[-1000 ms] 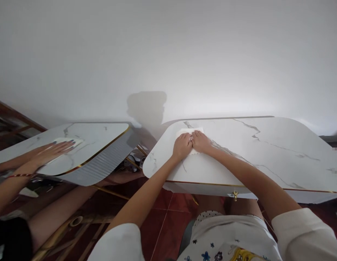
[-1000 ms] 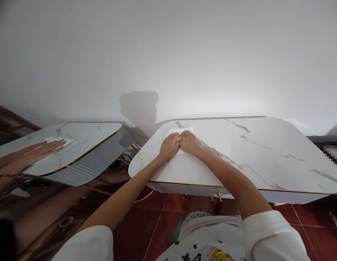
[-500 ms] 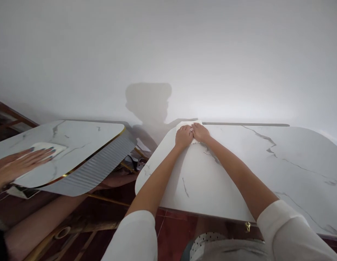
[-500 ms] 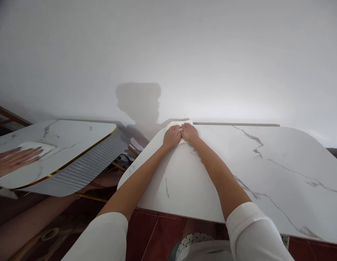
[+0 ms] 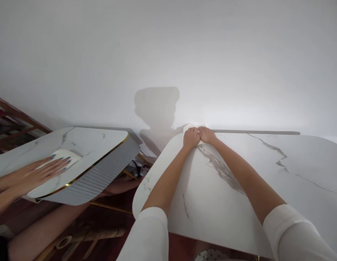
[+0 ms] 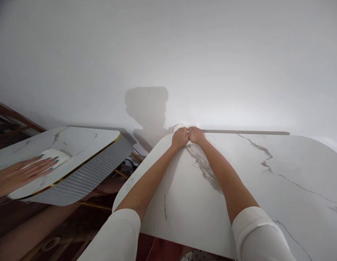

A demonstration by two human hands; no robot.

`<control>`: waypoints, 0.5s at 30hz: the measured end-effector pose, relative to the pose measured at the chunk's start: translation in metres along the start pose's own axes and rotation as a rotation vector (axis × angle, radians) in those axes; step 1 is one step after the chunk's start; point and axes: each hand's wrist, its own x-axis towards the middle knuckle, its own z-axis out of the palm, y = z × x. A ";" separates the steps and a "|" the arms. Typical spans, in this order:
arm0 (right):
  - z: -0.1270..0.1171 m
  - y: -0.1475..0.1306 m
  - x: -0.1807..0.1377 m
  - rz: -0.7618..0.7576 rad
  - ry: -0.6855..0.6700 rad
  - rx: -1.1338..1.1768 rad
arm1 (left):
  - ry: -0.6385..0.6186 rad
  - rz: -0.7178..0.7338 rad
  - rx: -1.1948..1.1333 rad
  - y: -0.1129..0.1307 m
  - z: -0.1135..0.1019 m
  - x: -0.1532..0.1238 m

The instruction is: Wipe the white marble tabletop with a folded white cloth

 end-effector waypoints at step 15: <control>-0.015 -0.011 -0.064 0.176 0.049 -0.104 | 0.015 0.270 -0.156 0.025 -0.009 -0.025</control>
